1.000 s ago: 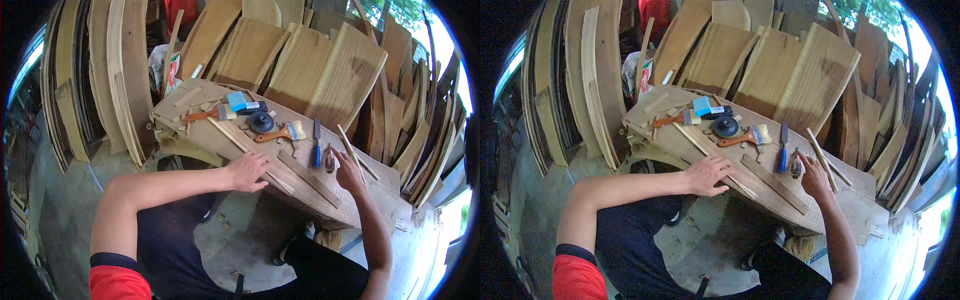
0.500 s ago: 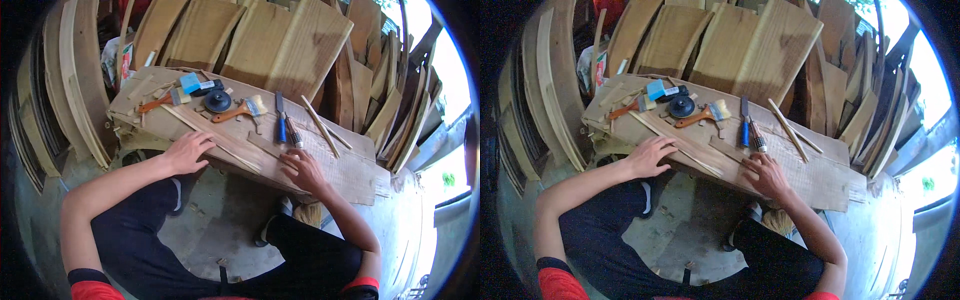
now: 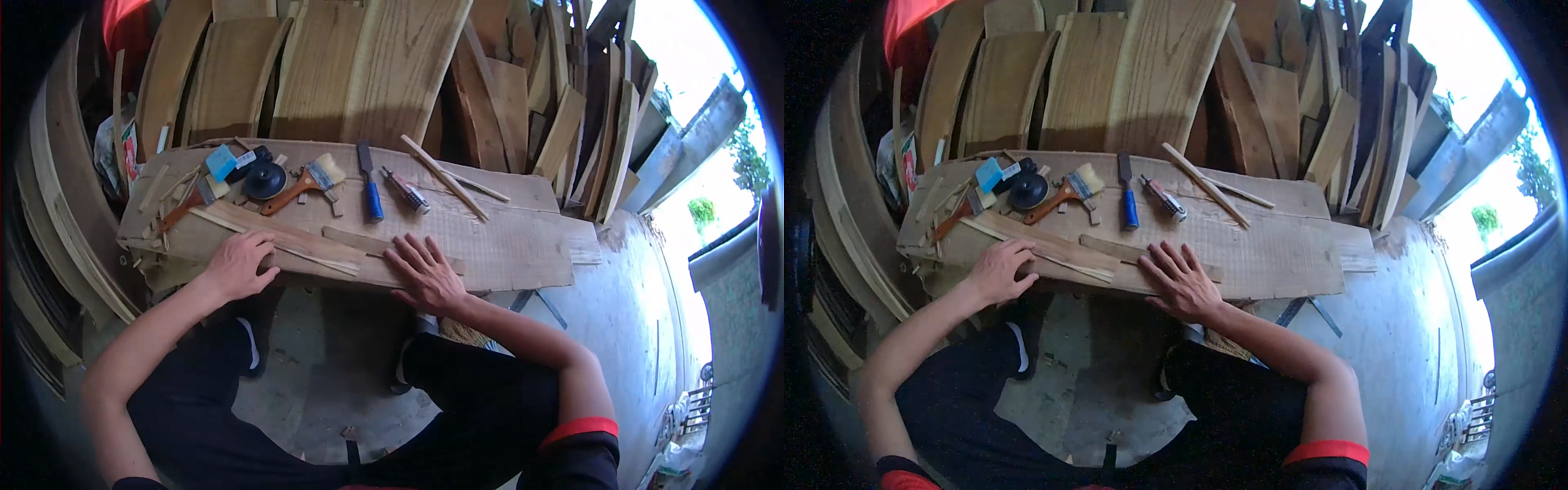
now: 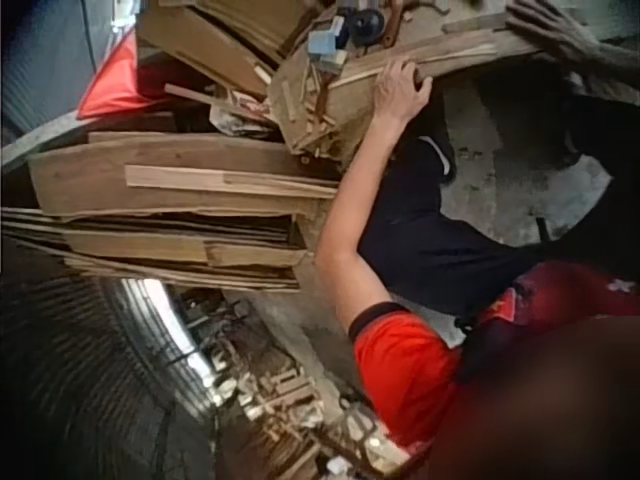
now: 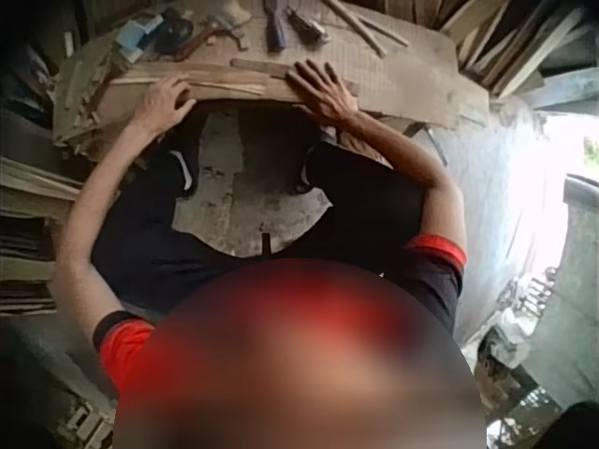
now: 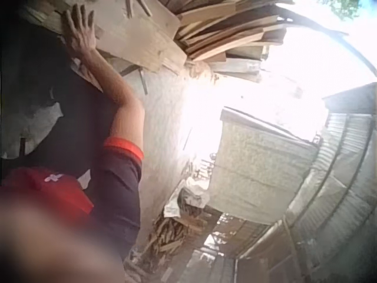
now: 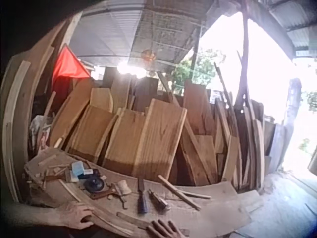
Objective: Using a chisel and marker to refine a joint and fit wooden pieces together.
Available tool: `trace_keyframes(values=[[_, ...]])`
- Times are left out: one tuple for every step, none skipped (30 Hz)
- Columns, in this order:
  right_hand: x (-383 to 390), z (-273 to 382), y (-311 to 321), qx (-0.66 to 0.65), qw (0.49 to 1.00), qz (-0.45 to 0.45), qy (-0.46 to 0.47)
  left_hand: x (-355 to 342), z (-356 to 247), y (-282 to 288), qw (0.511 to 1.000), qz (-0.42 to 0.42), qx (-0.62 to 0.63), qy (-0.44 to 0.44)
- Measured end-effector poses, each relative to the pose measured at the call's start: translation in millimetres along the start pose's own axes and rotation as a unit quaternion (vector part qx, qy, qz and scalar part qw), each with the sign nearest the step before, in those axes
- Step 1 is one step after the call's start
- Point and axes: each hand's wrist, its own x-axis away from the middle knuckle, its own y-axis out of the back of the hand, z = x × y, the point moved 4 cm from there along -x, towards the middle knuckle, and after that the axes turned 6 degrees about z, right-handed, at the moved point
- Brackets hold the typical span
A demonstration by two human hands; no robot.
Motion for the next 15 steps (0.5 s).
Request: trace_keyframes(values=[[0.9,-2.6,-0.4,0.002,1.000,-0.005,-0.003,-0.8,-1.2,1.4,1.000,-0.003,-0.004,-0.004],[1.4,-2.8,-0.5,-0.004,1.000,-0.002,0.004,-0.4,-1.9,2.1,1.000,0.005,0.006,0.003],[1.8,-3.6,-0.2,-0.011,1.000,0.001,0.011,0.8,-2.3,2.8,1.000,0.012,0.016,0.010],[1.8,-6.8,1.7,-0.044,0.999,-0.006,0.020,3.6,-3.0,3.8,1.000,0.010,0.012,0.009],[3.9,-10.6,7.4,-0.041,0.999,-0.009,0.017,5.3,-3.0,3.2,1.000,0.005,0.011,0.005],[6.7,-14.9,12.9,-0.062,0.998,-0.012,0.010,7.3,-2.4,2.2,1.000,-0.001,0.010,0.002],[7.6,-17.4,16.5,-0.083,0.996,-0.014,0.003,9.8,-1.4,1.1,1.000,-0.002,0.009,-0.001],[8.7,-17.9,21.7,-0.122,0.991,-0.048,-0.005,12.1,-0.8,1.0,1.000,-0.001,0.005,0.002],[8.1,-19.7,19.2,-0.121,0.991,-0.049,-0.005,13.4,-0.1,0.8,1.000,0.002,0.001,0.005],[7.0,-22.3,17.3,-0.127,0.990,-0.066,-0.009,13.5,0.6,0.8,1.000,0.000,-0.001,0.004],[4.8,-21.5,18.6,-0.135,0.987,-0.080,-0.011,14.0,1.3,1.3,1.000,0.001,0.000,0.007],[4.9,-22.9,23.9,-0.151,0.981,-0.125,0.004,13.1,1.5,2.8,1.000,-0.007,-0.003,0.011],[3.9,-27.2,27.0,-0.153,0.981,-0.123,0.008,11.8,1.4,3.2,1.000,-0.015,-0.006,0.016],[6.1,-32.6,30.4,-0.143,0.984,-0.108,0.005,10.7,0.6,3.2,1.000,-0.014,-0.005,0.017],[6.1,-40.2,31.3,-0.134,0.987,-0.094,0.003,8.2,0.9,4.0,0.999,-0.026,-0.010,0.021]])
